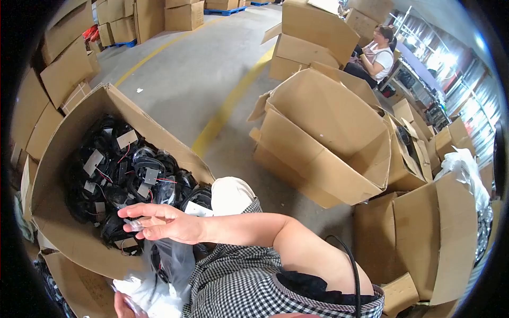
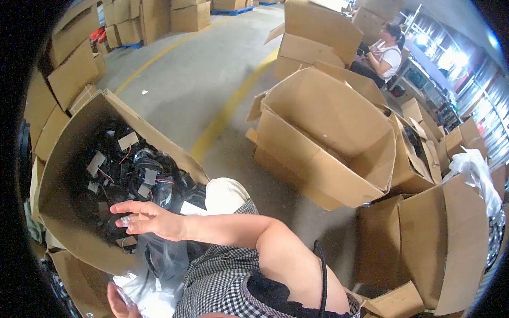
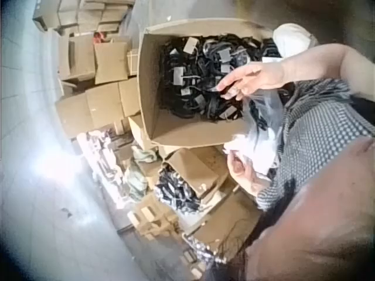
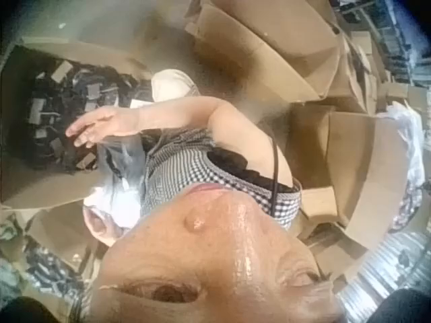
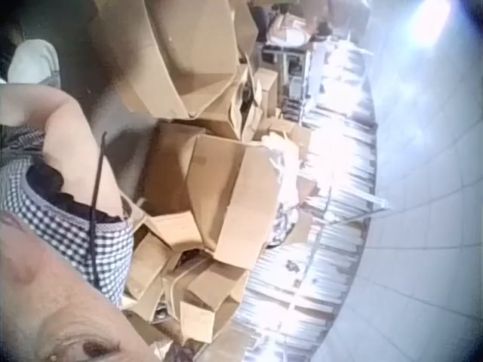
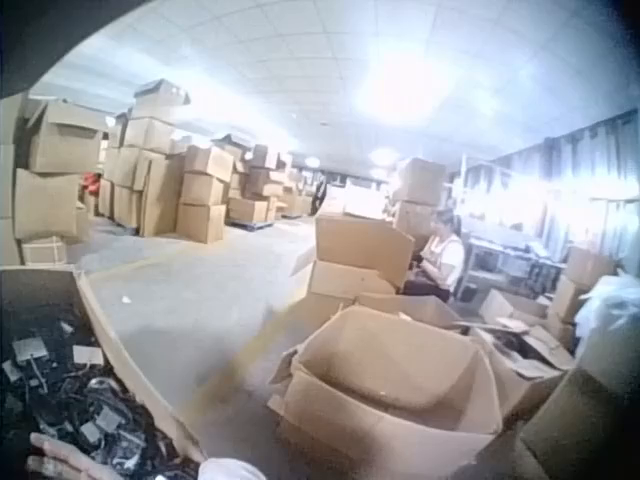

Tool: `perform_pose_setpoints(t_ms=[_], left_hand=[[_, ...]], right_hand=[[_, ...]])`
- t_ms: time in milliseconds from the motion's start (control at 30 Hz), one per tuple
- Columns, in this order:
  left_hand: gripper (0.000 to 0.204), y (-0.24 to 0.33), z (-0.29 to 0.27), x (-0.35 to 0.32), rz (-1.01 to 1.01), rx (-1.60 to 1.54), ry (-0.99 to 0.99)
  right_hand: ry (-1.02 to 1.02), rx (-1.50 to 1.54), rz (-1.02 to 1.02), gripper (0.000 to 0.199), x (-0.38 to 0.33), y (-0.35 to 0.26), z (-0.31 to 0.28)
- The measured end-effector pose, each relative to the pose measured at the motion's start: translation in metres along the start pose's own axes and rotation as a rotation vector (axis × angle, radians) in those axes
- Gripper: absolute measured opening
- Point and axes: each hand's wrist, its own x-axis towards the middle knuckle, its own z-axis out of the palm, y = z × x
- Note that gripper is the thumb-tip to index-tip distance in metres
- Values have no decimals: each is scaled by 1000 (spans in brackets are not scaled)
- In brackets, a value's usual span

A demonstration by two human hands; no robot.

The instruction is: The person bags car headlight components by hand, transferring them from cardboard boxes into plastic bags.

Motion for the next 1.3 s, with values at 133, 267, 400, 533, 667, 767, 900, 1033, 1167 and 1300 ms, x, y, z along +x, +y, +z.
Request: perform_pose_setpoints(t_ms=[133, 267, 400, 533, 667, 767, 900, 1033, 1167, 1300], left_hand=[[33, 39, 37, 31, -167, 1150, 501], [12, 42, 62, 55, 167, 1113, 839], [22, 24, 75, 69, 273, 578, 992], [52, 3, 105, 59, -303, -584, 633], [45, 26, 155, 95, -370, -747, 627], [37, -38, 116, 64, -281, -1366, 722], [41, -76, 109, 10, -440, -1217, 659], [65, -31, 133, 29, -481, -1167, 606], [42, -44, 109, -19, -453, -123, -24], [44, -6, 103, -1, -344, 705, 103]], right_hand=[[32, 105, -141, 44, -7, 7, 6], [18, 124, -151, 36, -6, 12, 4], [14, 152, -171, 36, -3, 16, 20], [-136, 240, -95, 41, 3, 32, 43], [-408, -694, -41, 55, -17, 51, 47], [-567, -696, 156, 46, -24, 63, 27], [-331, -261, 297, 39, -34, 73, 12], [-291, -220, 217, 36, -42, 76, 17], [-493, -349, 139, 30, -32, 60, 27], [-560, -297, 308, 30, -17, 54, 28]])
